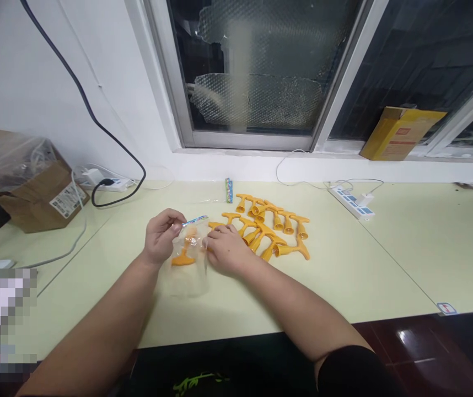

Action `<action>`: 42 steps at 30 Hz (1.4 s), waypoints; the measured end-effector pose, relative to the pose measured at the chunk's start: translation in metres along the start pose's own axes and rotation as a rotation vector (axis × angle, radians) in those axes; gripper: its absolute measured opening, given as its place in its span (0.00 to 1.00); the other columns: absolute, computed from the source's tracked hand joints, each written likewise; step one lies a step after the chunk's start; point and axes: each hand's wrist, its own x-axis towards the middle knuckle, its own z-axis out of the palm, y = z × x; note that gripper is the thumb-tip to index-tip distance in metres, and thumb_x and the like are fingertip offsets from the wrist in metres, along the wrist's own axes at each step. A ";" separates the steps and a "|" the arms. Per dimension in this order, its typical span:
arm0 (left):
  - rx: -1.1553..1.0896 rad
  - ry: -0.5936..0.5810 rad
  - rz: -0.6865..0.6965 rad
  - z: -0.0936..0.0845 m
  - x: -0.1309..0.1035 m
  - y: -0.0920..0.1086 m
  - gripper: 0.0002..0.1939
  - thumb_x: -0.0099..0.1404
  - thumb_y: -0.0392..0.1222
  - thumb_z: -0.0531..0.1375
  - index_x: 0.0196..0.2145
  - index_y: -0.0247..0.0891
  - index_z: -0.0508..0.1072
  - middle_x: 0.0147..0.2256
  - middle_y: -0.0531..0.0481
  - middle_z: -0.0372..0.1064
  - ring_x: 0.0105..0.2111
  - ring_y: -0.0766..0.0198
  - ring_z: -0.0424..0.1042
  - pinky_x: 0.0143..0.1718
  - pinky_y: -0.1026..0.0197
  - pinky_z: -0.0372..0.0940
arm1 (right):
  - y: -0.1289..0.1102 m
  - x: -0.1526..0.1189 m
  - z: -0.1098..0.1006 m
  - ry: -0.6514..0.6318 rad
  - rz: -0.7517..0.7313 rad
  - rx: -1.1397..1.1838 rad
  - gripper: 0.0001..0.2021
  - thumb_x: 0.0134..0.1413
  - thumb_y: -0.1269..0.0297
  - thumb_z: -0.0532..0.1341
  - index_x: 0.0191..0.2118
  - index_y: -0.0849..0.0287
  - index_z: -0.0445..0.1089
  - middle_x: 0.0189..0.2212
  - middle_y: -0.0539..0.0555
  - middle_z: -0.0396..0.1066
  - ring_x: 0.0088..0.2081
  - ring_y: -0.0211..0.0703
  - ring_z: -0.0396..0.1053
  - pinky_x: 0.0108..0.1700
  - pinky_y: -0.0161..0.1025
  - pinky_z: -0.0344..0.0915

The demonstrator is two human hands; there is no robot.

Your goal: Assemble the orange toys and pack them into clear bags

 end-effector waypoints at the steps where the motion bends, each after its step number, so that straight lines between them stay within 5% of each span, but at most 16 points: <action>1: 0.053 -0.056 -0.030 0.000 0.002 0.001 0.07 0.65 0.44 0.57 0.36 0.39 0.72 0.24 0.54 0.64 0.24 0.66 0.64 0.29 0.61 0.62 | -0.001 0.001 0.000 -0.002 0.014 -0.003 0.09 0.63 0.63 0.58 0.43 0.57 0.74 0.40 0.56 0.75 0.50 0.51 0.63 0.55 0.49 0.53; 5: 0.334 -0.287 -0.164 0.002 0.009 -0.009 0.11 0.68 0.45 0.55 0.40 0.41 0.75 0.40 0.48 0.74 0.44 0.58 0.72 0.49 0.54 0.66 | 0.001 -0.002 -0.003 -0.032 0.079 -0.002 0.10 0.62 0.58 0.60 0.41 0.58 0.73 0.36 0.57 0.75 0.46 0.51 0.65 0.50 0.48 0.53; 8: 0.534 -0.331 -0.250 0.000 0.006 -0.032 0.14 0.67 0.42 0.53 0.44 0.43 0.77 0.49 0.48 0.73 0.53 0.55 0.69 0.58 0.51 0.62 | 0.006 -0.008 -0.003 -0.059 0.109 -0.003 0.10 0.61 0.61 0.60 0.47 0.57 0.72 0.37 0.56 0.75 0.44 0.50 0.67 0.50 0.47 0.52; 12: 0.630 -0.499 -0.329 -0.008 0.000 -0.059 0.22 0.63 0.34 0.49 0.46 0.46 0.79 0.55 0.50 0.71 0.56 0.56 0.68 0.60 0.53 0.61 | 0.012 -0.014 0.001 -0.071 0.212 -0.090 0.08 0.60 0.69 0.58 0.43 0.57 0.72 0.39 0.56 0.73 0.44 0.49 0.68 0.48 0.45 0.52; 16: 0.575 -0.624 -0.391 -0.012 -0.002 -0.063 0.23 0.63 0.36 0.50 0.49 0.48 0.78 0.56 0.53 0.72 0.55 0.57 0.70 0.58 0.55 0.63 | 0.014 -0.017 0.001 -0.087 0.307 -0.164 0.08 0.59 0.72 0.57 0.43 0.58 0.70 0.42 0.59 0.73 0.42 0.50 0.69 0.46 0.45 0.53; 20: 0.656 -0.602 -0.377 -0.010 -0.003 -0.055 0.20 0.61 0.43 0.56 0.49 0.49 0.78 0.57 0.50 0.70 0.57 0.51 0.67 0.59 0.51 0.62 | 0.016 -0.019 -0.003 -0.148 0.410 -0.232 0.08 0.57 0.72 0.58 0.42 0.60 0.70 0.35 0.62 0.75 0.37 0.53 0.70 0.45 0.48 0.53; 24: 0.758 -0.527 -0.408 -0.007 -0.003 -0.044 0.09 0.58 0.45 0.59 0.35 0.46 0.78 0.58 0.49 0.68 0.58 0.46 0.63 0.58 0.45 0.60 | 0.023 -0.023 -0.011 -0.159 0.529 -0.181 0.09 0.57 0.72 0.57 0.42 0.59 0.71 0.32 0.62 0.75 0.34 0.53 0.71 0.43 0.47 0.56; 30: 0.828 -0.573 -0.512 -0.006 0.000 -0.040 0.06 0.60 0.45 0.56 0.30 0.41 0.70 0.48 0.44 0.72 0.52 0.46 0.67 0.49 0.46 0.63 | 0.047 -0.037 -0.040 0.257 0.653 0.311 0.32 0.53 0.66 0.60 0.65 0.51 0.57 0.35 0.52 0.72 0.32 0.45 0.69 0.36 0.40 0.62; 33: 0.827 -0.592 -0.555 -0.004 -0.002 -0.043 0.07 0.60 0.45 0.56 0.33 0.42 0.70 0.45 0.43 0.70 0.50 0.46 0.67 0.49 0.47 0.64 | 0.062 -0.044 -0.054 0.434 0.631 0.710 0.29 0.53 0.62 0.61 0.62 0.49 0.59 0.36 0.49 0.70 0.28 0.40 0.69 0.35 0.40 0.67; 39: 0.839 -0.488 -0.632 0.002 -0.004 -0.042 0.14 0.67 0.49 0.53 0.45 0.45 0.72 0.50 0.41 0.67 0.59 0.43 0.60 0.55 0.42 0.60 | 0.069 -0.049 -0.061 0.233 0.542 1.164 0.17 0.51 0.58 0.64 0.47 0.52 0.65 0.37 0.50 0.74 0.31 0.43 0.73 0.39 0.45 0.71; 42: 0.746 -0.412 -0.461 0.005 -0.002 -0.034 0.16 0.71 0.49 0.50 0.51 0.47 0.71 0.53 0.44 0.67 0.60 0.47 0.60 0.59 0.42 0.56 | 0.061 -0.047 -0.054 0.165 0.500 1.093 0.16 0.51 0.57 0.66 0.45 0.53 0.67 0.37 0.49 0.74 0.34 0.44 0.73 0.41 0.44 0.70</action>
